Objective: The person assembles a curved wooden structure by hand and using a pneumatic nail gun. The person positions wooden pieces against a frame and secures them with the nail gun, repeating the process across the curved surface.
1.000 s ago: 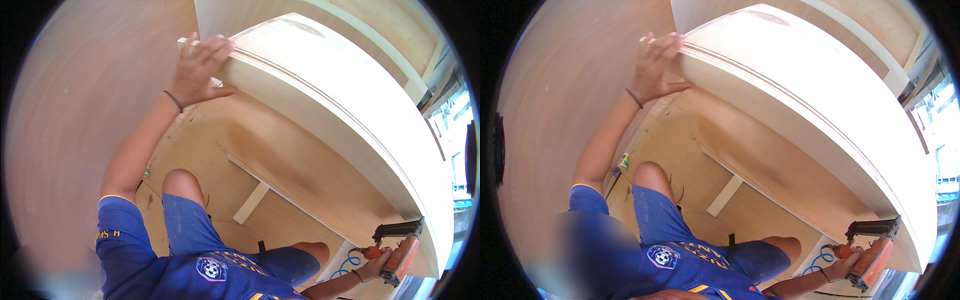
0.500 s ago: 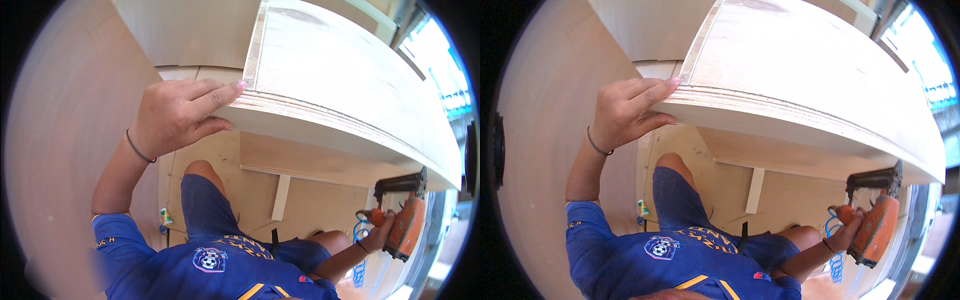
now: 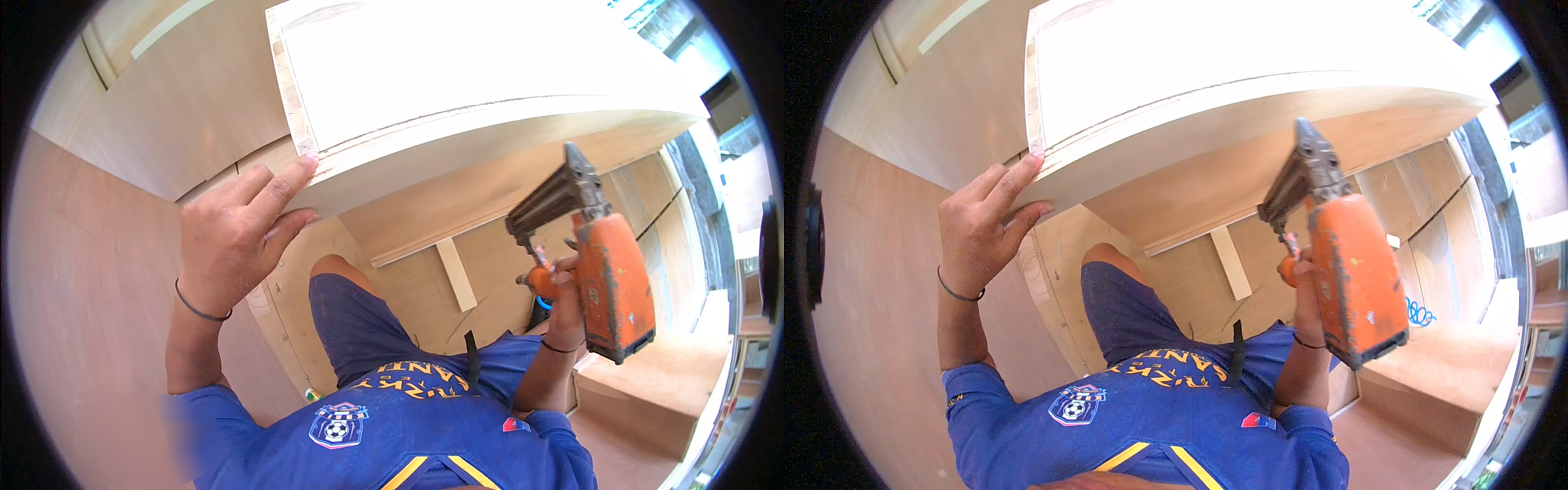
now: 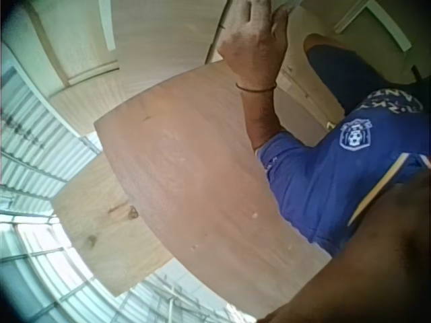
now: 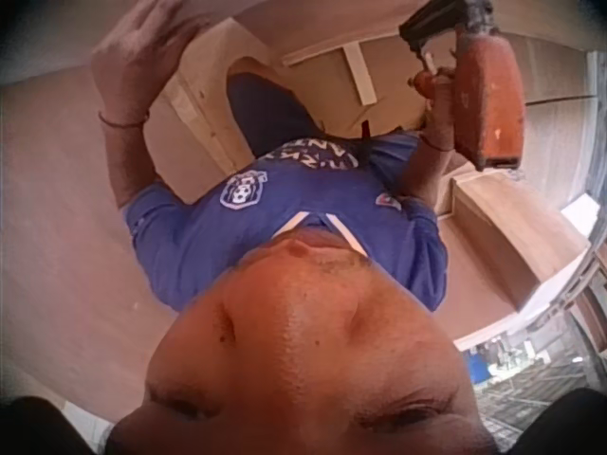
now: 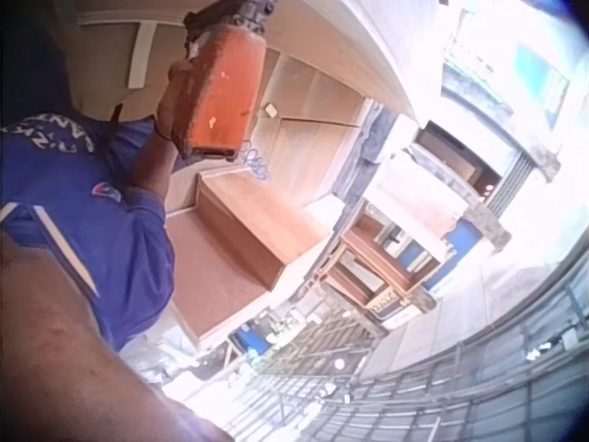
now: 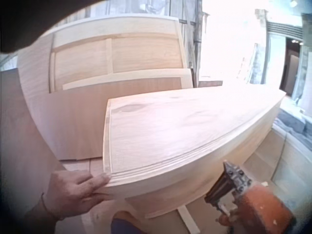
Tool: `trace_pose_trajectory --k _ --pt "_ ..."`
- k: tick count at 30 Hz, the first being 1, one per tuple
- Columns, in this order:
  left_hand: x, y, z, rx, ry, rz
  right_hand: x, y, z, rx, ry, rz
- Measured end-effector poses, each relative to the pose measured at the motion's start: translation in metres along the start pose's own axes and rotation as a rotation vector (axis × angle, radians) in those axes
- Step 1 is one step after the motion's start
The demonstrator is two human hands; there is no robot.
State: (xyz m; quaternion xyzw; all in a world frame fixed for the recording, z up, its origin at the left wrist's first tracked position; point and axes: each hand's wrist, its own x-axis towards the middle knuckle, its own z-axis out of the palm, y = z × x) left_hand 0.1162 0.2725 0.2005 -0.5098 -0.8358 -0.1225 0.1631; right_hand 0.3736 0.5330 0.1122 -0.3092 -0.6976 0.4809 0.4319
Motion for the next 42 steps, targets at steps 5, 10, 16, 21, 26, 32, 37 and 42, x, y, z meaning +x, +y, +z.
trace_pose_trajectory --k 5,10,16,21,26,32,37,42 --pt "-0.008 0.011 0.003 0.028 0.020 0.032 -0.027 0.030 0.000 -0.262 -0.154 -0.154" --pt "-0.024 0.042 0.011 0.071 0.052 0.004 -0.044 0.050 -0.003 -0.223 -0.226 -0.272" --pt "-0.020 0.048 0.006 0.061 0.101 0.018 -0.044 0.047 -0.005 1.104 -0.359 0.482" --pt "-0.025 0.044 -0.002 0.068 0.089 0.014 -0.033 0.022 0.021 -0.037 -0.406 -0.012" --pt "-0.017 0.046 -0.006 0.060 0.038 0.012 -0.028 0.028 0.020 0.923 -0.461 0.184" --pt "0.002 0.049 -0.024 -0.024 0.030 0.069 -0.030 0.014 0.025 0.348 -0.332 -0.127" --pt "0.024 0.070 -0.014 0.138 0.025 0.162 -0.021 0.008 0.020 0.276 -0.361 -0.195" --pt "0.025 0.096 0.010 0.301 0.049 0.137 -0.022 0.001 0.018 0.086 -0.349 -0.331"
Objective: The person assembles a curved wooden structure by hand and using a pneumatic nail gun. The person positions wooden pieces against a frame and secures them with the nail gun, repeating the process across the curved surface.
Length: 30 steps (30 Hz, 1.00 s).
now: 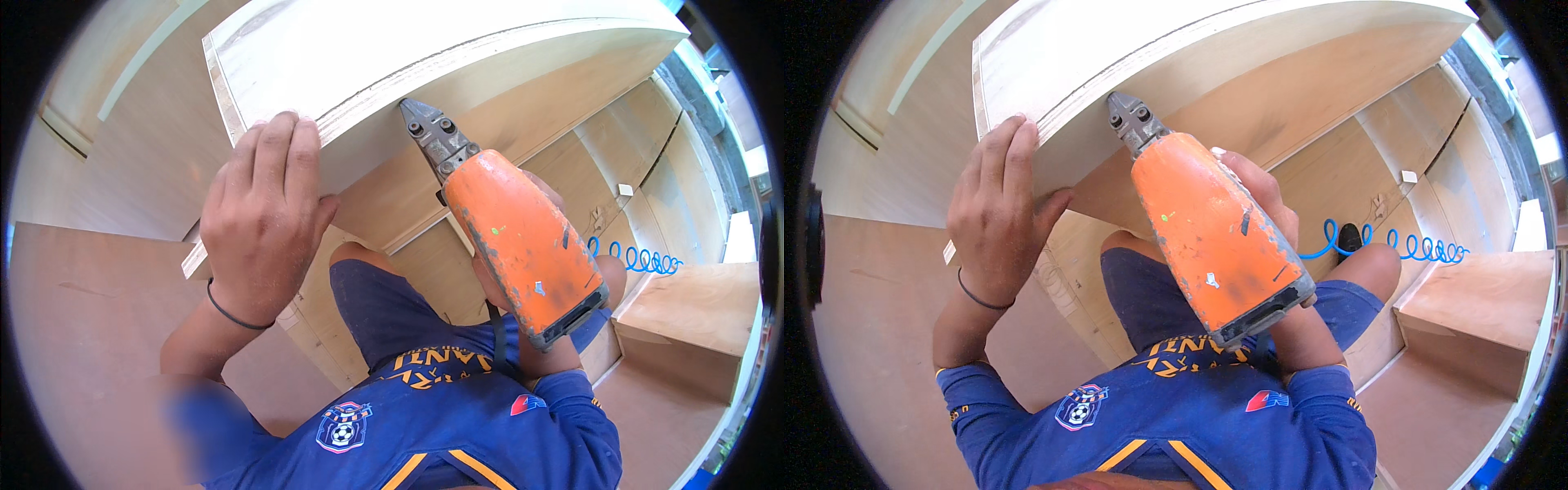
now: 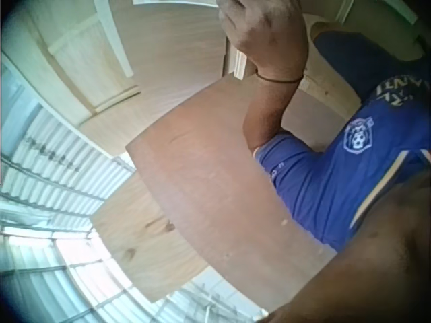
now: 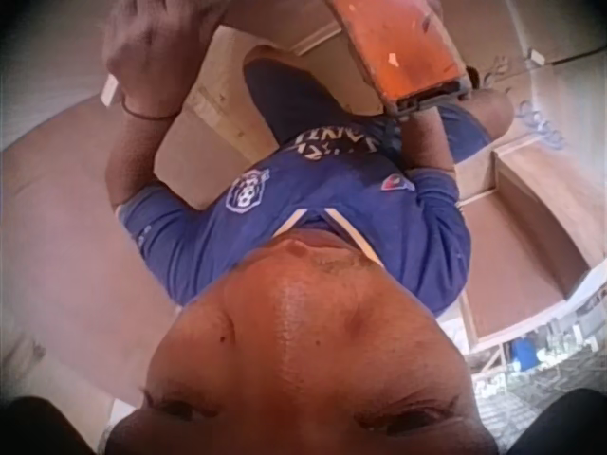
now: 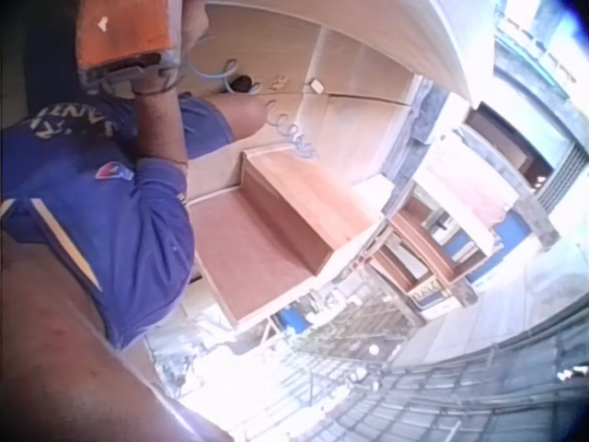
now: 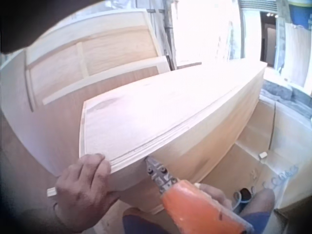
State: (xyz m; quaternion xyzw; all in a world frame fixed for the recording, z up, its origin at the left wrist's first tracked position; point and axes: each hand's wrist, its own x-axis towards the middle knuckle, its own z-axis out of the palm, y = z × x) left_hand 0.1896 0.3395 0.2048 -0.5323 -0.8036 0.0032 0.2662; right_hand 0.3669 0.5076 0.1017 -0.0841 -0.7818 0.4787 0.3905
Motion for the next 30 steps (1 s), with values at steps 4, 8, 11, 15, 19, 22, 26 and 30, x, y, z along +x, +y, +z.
trace_pose_trajectory --k 4,8,11,15,19,22,26,30 --pt "-0.002 0.004 0.010 0.103 0.047 0.036 -0.001 0.002 -0.003 0.131 -0.020 0.015" --pt "-0.002 0.006 0.015 0.122 0.055 0.020 0.002 0.005 -0.007 0.065 -0.050 0.016" --pt "-0.001 0.005 0.012 0.137 0.038 0.038 0.002 0.007 -0.008 0.065 -0.044 -0.030" --pt "-0.002 0.004 0.008 0.128 0.037 0.045 0.003 0.001 -0.007 0.053 -0.036 0.006" --pt "-0.002 0.004 0.012 0.113 0.043 0.062 0.001 0.002 -0.006 0.180 -0.025 0.138" --pt "-0.003 0.005 0.008 0.123 0.022 0.060 0.001 0.001 -0.005 0.318 -0.007 0.211" --pt "-0.003 0.006 0.008 0.123 0.023 0.059 0.000 0.004 -0.004 0.357 -0.005 0.207" --pt "-0.003 0.006 0.009 0.135 0.026 0.060 -0.001 0.008 -0.005 0.446 0.001 0.268"
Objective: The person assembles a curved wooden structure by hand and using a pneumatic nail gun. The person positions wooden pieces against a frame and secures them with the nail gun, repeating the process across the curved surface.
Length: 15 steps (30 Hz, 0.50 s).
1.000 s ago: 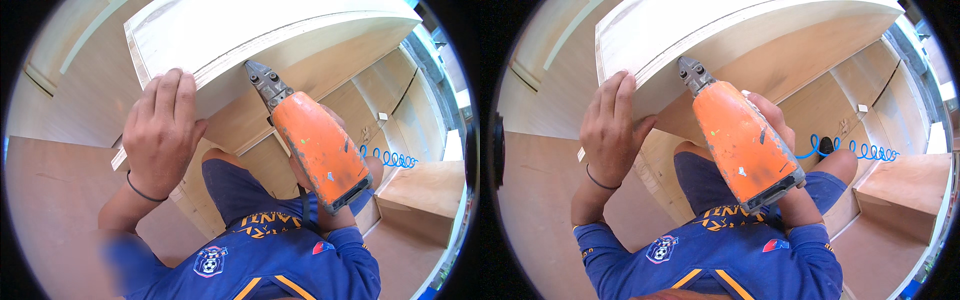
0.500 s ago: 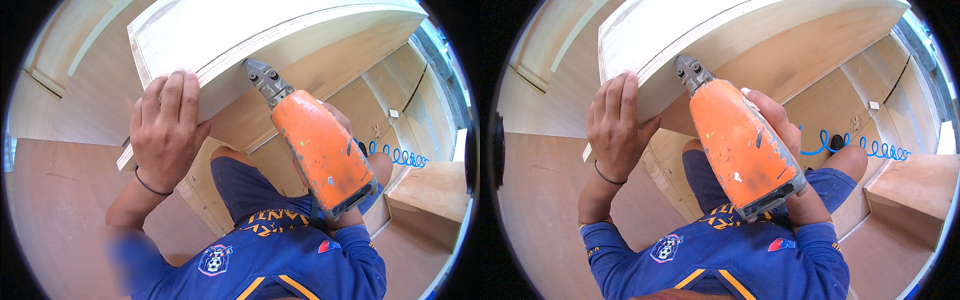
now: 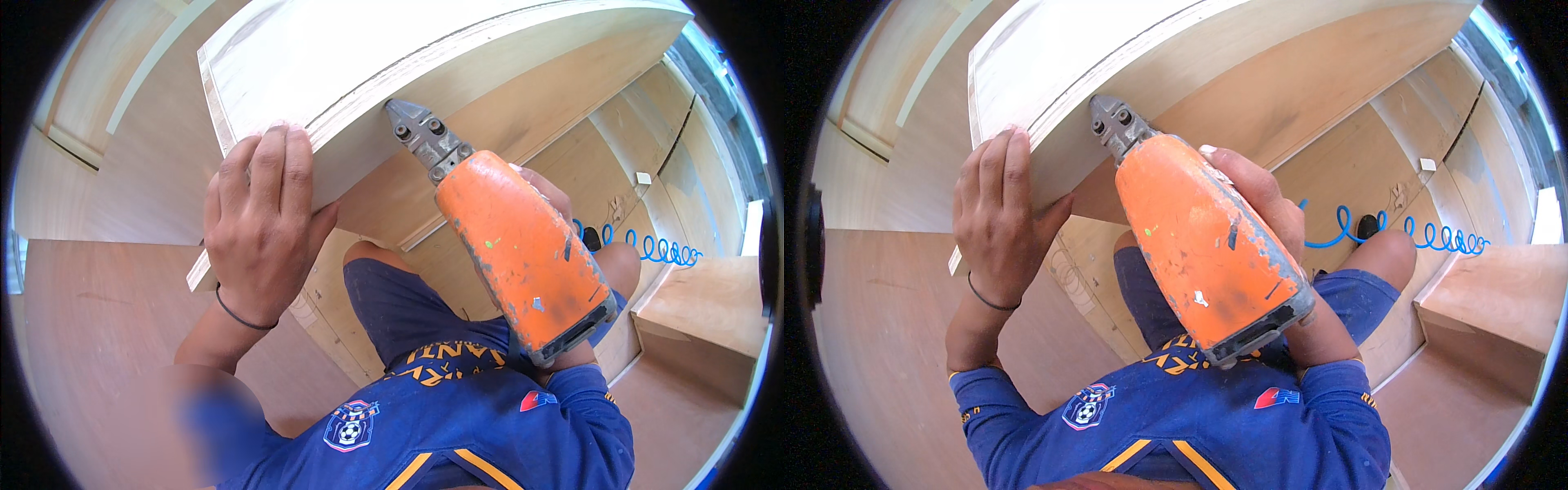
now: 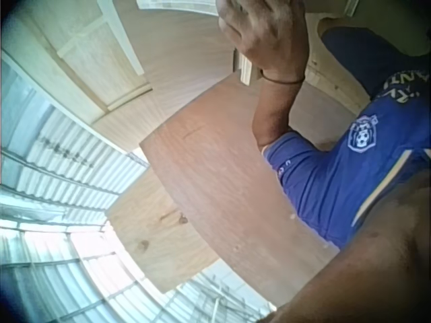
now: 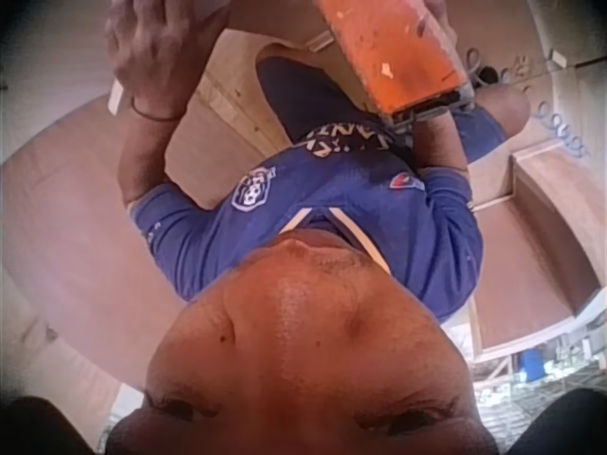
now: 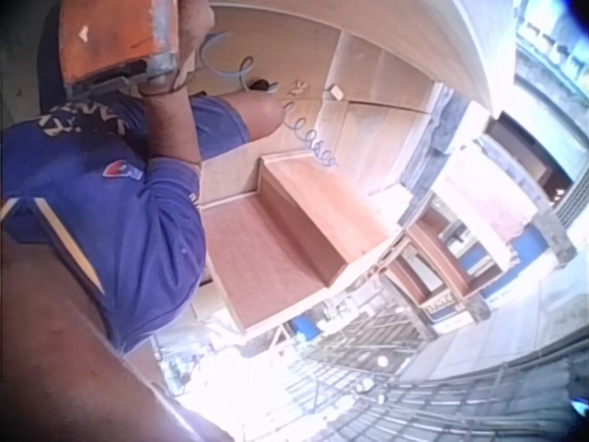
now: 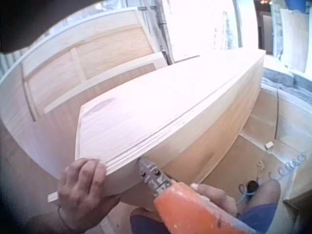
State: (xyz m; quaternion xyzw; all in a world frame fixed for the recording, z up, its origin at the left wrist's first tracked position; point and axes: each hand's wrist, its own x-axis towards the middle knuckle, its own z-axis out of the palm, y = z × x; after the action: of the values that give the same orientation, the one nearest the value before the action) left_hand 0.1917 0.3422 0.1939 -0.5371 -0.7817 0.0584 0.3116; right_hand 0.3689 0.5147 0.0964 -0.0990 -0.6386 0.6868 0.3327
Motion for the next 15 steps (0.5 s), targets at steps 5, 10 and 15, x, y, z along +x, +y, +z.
trace_pose_trajectory --k 5,10,15 --pt "-0.001 -0.001 0.001 0.010 0.013 0.007 -0.001 0.012 -0.004 0.051 -0.044 -0.038" --pt "-0.001 -0.001 -0.001 0.005 0.012 0.012 -0.003 0.010 0.005 0.188 0.036 -0.013" --pt "-0.002 -0.002 0.001 0.016 0.021 0.015 -0.004 -0.005 0.009 0.256 0.093 0.204"
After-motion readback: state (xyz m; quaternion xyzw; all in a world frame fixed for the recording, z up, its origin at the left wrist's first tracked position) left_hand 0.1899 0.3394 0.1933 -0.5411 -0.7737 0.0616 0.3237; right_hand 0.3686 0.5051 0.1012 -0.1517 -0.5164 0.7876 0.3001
